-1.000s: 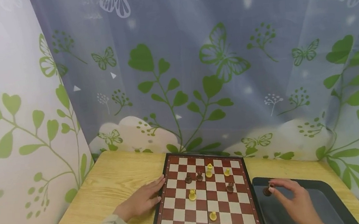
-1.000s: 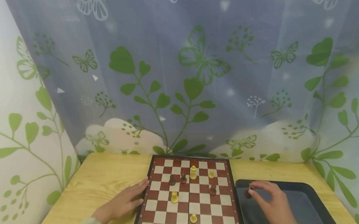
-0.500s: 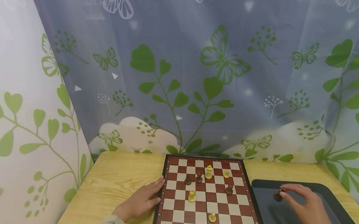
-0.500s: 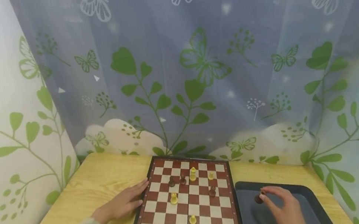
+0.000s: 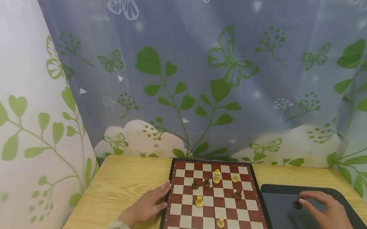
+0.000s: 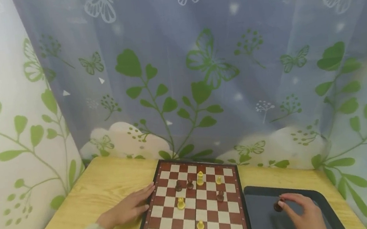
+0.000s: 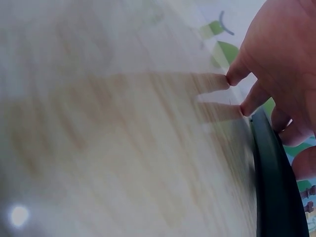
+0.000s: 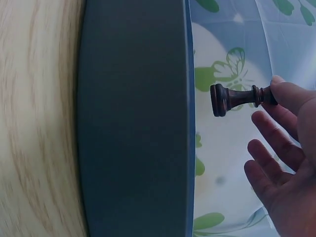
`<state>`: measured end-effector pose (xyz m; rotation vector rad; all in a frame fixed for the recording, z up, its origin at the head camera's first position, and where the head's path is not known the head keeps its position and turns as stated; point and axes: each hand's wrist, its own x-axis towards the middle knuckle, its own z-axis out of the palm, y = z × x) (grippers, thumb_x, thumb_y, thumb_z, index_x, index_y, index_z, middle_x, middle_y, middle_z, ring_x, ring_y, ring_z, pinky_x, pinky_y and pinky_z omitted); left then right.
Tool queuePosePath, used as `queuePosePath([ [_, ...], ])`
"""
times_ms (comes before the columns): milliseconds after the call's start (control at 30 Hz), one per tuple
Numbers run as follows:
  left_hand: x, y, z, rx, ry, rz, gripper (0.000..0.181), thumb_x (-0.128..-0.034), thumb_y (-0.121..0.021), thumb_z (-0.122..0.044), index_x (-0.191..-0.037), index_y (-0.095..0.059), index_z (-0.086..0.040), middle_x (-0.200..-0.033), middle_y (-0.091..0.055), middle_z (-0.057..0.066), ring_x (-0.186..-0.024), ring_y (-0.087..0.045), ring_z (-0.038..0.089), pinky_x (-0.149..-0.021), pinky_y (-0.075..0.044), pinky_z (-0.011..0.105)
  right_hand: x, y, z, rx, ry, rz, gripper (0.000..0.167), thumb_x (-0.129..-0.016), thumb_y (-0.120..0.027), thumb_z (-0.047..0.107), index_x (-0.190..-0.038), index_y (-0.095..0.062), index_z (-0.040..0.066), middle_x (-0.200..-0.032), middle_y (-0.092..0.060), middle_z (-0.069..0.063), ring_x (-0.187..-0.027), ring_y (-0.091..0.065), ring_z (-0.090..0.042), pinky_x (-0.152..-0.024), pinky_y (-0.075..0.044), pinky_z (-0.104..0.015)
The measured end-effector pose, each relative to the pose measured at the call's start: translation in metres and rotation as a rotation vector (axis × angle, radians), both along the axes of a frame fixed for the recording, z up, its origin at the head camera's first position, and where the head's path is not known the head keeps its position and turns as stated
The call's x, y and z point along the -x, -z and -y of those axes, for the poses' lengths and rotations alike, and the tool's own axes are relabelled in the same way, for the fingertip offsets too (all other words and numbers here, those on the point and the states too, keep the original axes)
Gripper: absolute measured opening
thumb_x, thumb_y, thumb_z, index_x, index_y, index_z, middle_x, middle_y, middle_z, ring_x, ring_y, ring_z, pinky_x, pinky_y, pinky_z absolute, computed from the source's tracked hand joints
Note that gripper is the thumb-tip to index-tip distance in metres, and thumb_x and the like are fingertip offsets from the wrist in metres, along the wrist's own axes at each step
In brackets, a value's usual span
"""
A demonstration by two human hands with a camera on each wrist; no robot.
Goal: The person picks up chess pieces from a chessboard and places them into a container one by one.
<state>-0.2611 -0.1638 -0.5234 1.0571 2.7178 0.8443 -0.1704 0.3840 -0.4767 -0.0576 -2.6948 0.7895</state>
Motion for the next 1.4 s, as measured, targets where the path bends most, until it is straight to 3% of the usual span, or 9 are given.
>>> queuePosePath([
  [267,0.001,0.004,-0.001,0.015,-0.003,-0.015,0.062,-0.1086,-0.045,-0.031,-0.157,-0.029,0.005,-0.165,-0.024,0.023,-0.146,-0.032,0.050,-0.114,-0.025,0.072,0.001,-0.004,-0.023,-0.047,-0.025,0.093,0.032,-0.098,-0.070,0.030,-0.117,-0.074,0.005,-0.118,-0.071,-0.021,-0.110,-0.062,-0.048,-0.088,-0.052,-0.061],
  [533,0.002,-0.001,0.001,0.022,-0.004,-0.037,0.063,-0.1083,-0.046,-0.033,-0.157,-0.030,0.005,-0.164,-0.026,0.023,-0.145,-0.034,0.050,-0.113,-0.026,0.073,0.006,-0.004,-0.039,-0.156,-0.100,-0.060,0.017,-0.086,-0.081,0.012,-0.101,-0.079,0.007,-0.098,-0.076,-0.010,-0.086,-0.070,-0.028,-0.075,-0.058,-0.051],
  [667,0.001,-0.001,0.002,0.019,-0.002,-0.048,0.063,-0.1083,-0.046,-0.032,-0.156,-0.031,0.005,-0.164,-0.026,0.024,-0.145,-0.035,0.051,-0.112,-0.026,0.074,0.011,-0.005,-0.046,-0.207,-0.129,-0.084,0.015,-0.081,-0.084,0.009,-0.096,-0.079,0.008,-0.092,-0.076,-0.006,-0.079,-0.070,-0.023,-0.069,-0.058,-0.044],
  [833,0.000,0.001,0.000,0.013,0.005,-0.046,0.062,-0.1082,-0.046,-0.032,-0.156,-0.031,0.005,-0.164,-0.026,0.024,-0.145,-0.035,0.050,-0.112,-0.027,0.073,0.016,-0.013,-0.054,-0.250,-0.154,-0.033,0.015,-0.082,-0.083,0.010,-0.096,-0.079,0.006,-0.093,-0.076,-0.006,-0.078,-0.070,-0.023,-0.069,-0.059,-0.042],
  [1033,0.001,0.001,-0.003,-0.006,-0.002,-0.011,0.061,-0.1080,-0.047,-0.030,-0.157,-0.031,0.003,-0.165,-0.026,0.022,-0.146,-0.034,0.049,-0.114,-0.025,0.072,0.022,-0.022,-0.058,-0.227,-0.162,0.103,0.016,-0.089,-0.077,0.013,-0.101,-0.077,0.002,-0.098,-0.076,-0.013,-0.087,-0.071,-0.036,-0.077,-0.058,-0.050],
  [1400,0.001,0.001,-0.002,0.013,-0.009,-0.035,0.062,-0.1073,-0.048,-0.030,-0.157,-0.032,0.003,-0.165,-0.027,0.021,-0.146,-0.035,0.047,-0.115,-0.027,0.068,0.030,-0.017,-0.065,-0.220,-0.143,0.194,0.020,-0.091,-0.076,0.018,-0.102,-0.077,0.001,-0.100,-0.075,-0.016,-0.093,-0.070,-0.039,-0.080,-0.057,-0.054],
])
